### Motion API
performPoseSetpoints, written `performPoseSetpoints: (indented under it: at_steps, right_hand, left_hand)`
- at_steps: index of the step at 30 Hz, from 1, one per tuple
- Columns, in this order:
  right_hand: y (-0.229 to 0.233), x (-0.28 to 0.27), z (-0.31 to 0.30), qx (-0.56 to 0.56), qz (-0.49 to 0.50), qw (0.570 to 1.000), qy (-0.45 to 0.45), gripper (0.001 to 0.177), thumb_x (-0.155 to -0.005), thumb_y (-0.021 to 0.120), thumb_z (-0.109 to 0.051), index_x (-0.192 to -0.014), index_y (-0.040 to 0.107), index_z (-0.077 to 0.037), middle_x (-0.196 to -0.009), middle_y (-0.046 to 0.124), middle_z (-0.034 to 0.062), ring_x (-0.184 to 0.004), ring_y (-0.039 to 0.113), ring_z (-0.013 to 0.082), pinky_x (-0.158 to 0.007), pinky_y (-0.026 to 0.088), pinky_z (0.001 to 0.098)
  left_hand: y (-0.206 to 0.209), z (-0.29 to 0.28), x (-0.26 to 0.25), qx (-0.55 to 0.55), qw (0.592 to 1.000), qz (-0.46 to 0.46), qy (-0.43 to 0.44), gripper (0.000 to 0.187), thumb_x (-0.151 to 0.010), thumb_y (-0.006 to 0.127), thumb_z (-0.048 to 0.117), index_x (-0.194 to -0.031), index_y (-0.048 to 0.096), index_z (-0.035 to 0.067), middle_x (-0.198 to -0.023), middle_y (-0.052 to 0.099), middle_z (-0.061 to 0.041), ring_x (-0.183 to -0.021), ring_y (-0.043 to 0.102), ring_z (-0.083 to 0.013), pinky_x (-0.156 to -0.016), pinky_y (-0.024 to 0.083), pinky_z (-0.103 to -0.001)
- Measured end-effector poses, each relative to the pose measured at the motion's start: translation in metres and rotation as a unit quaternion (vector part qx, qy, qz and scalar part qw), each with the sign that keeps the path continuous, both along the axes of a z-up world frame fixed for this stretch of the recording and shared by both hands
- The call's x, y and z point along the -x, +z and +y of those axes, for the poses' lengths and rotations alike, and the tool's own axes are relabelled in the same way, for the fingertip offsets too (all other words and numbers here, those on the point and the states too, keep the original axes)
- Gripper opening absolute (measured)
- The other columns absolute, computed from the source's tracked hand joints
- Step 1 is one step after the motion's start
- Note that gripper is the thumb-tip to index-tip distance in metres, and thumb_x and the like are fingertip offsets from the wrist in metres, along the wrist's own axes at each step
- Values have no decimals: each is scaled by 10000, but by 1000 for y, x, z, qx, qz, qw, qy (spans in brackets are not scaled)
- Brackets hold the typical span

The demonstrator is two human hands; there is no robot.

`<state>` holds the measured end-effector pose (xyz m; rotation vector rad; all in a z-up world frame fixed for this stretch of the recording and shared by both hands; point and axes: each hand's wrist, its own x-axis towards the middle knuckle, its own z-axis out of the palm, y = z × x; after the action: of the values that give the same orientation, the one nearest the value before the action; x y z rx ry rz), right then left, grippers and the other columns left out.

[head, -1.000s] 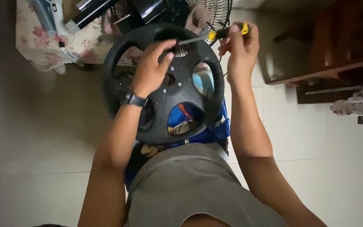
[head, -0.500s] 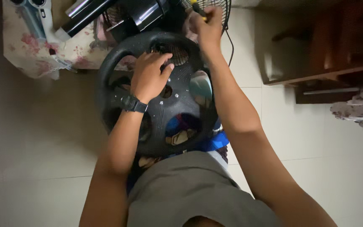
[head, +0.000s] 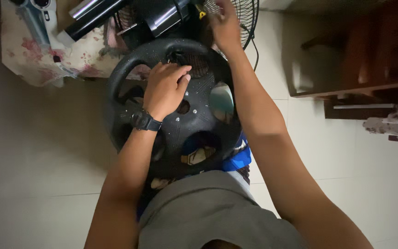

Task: The person uses a screwdriver to tighten screws on a black plastic fan guard held on their lap, then wipes the guard with a cloth. The person works on multiple screw holes around the guard and finishes by cleaning its surface.

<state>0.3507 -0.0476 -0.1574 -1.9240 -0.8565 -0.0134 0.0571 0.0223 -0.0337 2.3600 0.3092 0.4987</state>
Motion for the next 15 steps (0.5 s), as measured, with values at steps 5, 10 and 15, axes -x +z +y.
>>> performPoseSetpoints:
  at_steps: [5,10,15]
  right_hand:
    - [2,4,-41,236,-140,961,-17,466,-869,783,-233,-1285,632,-88,-1269,651,153,-1190,537,391,-1007,420,510]
    - [6,3,-46,243,-216,946,3,472,-833,758,-209,-1281,677,-83,-1163,683,199,-1134,563,431,-949,396,566]
    - [25,10,-53,117,-128,984,-51,232,-977,705,-162,-1206,721,-136,-1076,759,140,-1031,708,308,-941,548,409]
  left_hand:
    - [4,-3,-1,-7,1000,5,0,225,-994,652,175,-1177,727,67,-1005,724,-88,-1028,650,-312,-1079,395,-510]
    - [5,-4,-2,11,1000,-8,13,213,-988,657,181,-1154,728,67,-1012,740,-96,-1003,664,-331,-1062,426,-531]
    - [0,-6,3,21,997,-35,64,187,-1000,661,172,-1144,752,94,-1012,753,-111,-990,666,-349,-1072,410,-538]
